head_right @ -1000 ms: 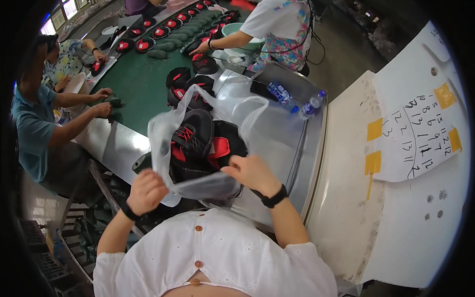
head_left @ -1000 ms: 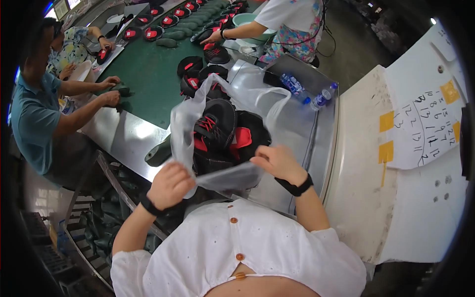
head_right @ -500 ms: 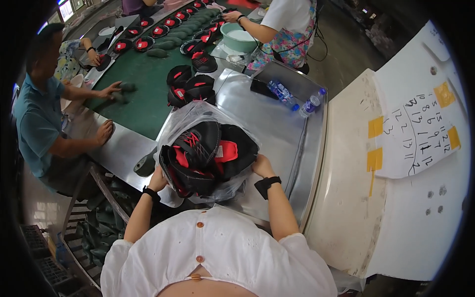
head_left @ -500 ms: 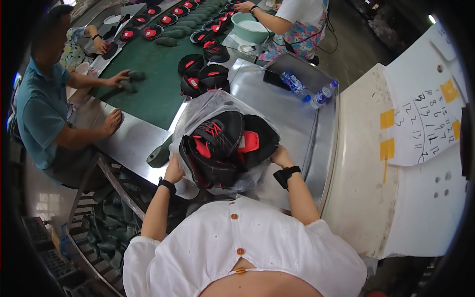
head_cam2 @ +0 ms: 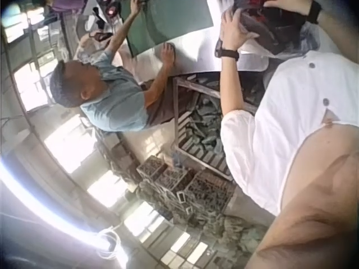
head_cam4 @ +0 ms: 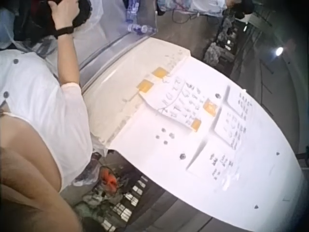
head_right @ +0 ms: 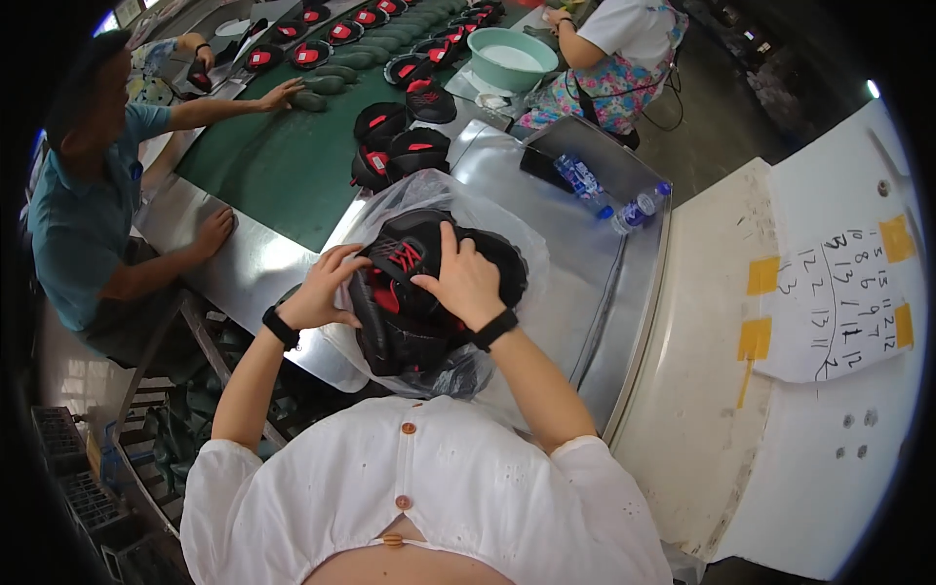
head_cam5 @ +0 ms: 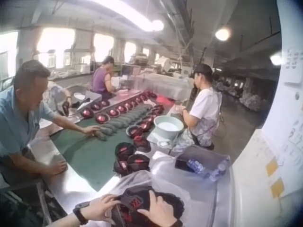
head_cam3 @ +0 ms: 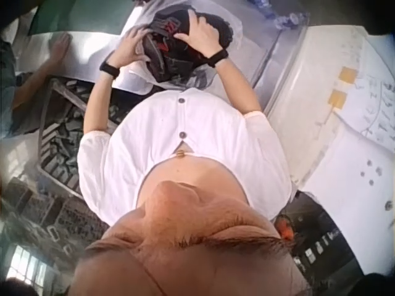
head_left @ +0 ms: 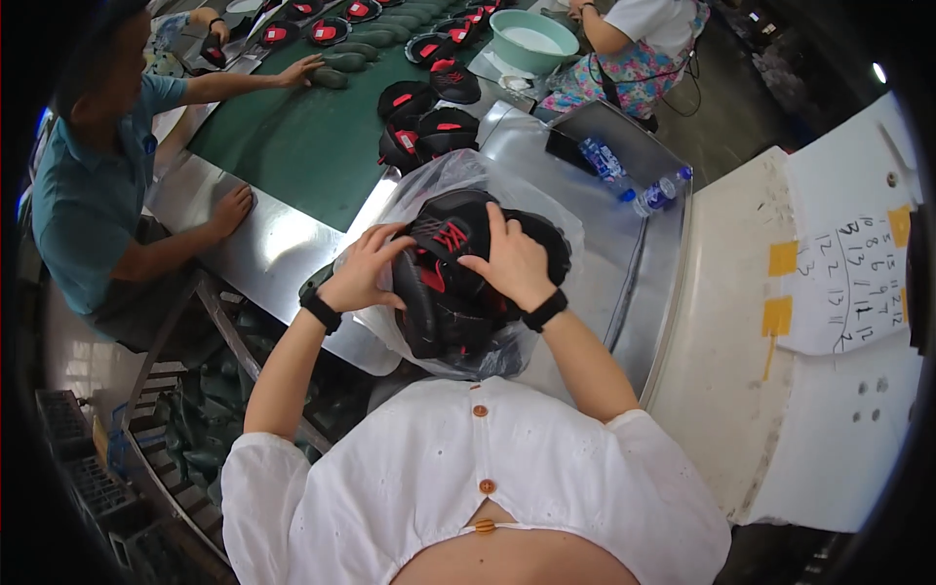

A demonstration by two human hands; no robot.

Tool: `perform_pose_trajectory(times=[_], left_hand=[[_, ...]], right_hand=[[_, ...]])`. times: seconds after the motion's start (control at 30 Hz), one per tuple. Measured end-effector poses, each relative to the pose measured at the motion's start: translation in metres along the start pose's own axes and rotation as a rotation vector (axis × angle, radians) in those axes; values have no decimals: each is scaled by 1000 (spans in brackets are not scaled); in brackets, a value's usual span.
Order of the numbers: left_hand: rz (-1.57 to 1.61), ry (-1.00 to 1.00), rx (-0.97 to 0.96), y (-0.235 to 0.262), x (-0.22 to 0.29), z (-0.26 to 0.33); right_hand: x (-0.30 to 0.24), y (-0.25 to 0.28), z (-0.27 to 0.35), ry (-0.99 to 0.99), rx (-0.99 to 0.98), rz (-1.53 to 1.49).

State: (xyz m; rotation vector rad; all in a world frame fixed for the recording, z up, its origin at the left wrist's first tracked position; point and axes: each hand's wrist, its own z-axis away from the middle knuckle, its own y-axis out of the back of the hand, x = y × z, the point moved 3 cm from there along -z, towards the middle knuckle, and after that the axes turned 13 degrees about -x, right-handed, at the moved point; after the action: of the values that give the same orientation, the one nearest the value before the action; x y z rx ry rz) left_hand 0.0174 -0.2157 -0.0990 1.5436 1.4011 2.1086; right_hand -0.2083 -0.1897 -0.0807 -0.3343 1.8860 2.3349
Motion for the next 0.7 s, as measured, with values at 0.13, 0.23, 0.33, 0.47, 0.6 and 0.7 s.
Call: perform_pose_trajectory(times=[0.13,0.23,0.33,0.47,0.6,0.7], left_hand=[[-56,-136,-27,-11,20,-5],[164,-301,-1,-23,36,11],[325,-149,-26,-27,13,39],[552,-48,-110,-27,-3,59],[624,-136,138,-44,2,47],[705,-126,106,-44,8,40]], right_hand=[[24,-22,-13,85,204,-358],[36,-23,-13,160,117,-1100],[34,7,2,274,284,-1820],[40,55,40,440,276,-981],[-34,24,66,606,-46,-15],[-38,-6,66,566,-98,71]])
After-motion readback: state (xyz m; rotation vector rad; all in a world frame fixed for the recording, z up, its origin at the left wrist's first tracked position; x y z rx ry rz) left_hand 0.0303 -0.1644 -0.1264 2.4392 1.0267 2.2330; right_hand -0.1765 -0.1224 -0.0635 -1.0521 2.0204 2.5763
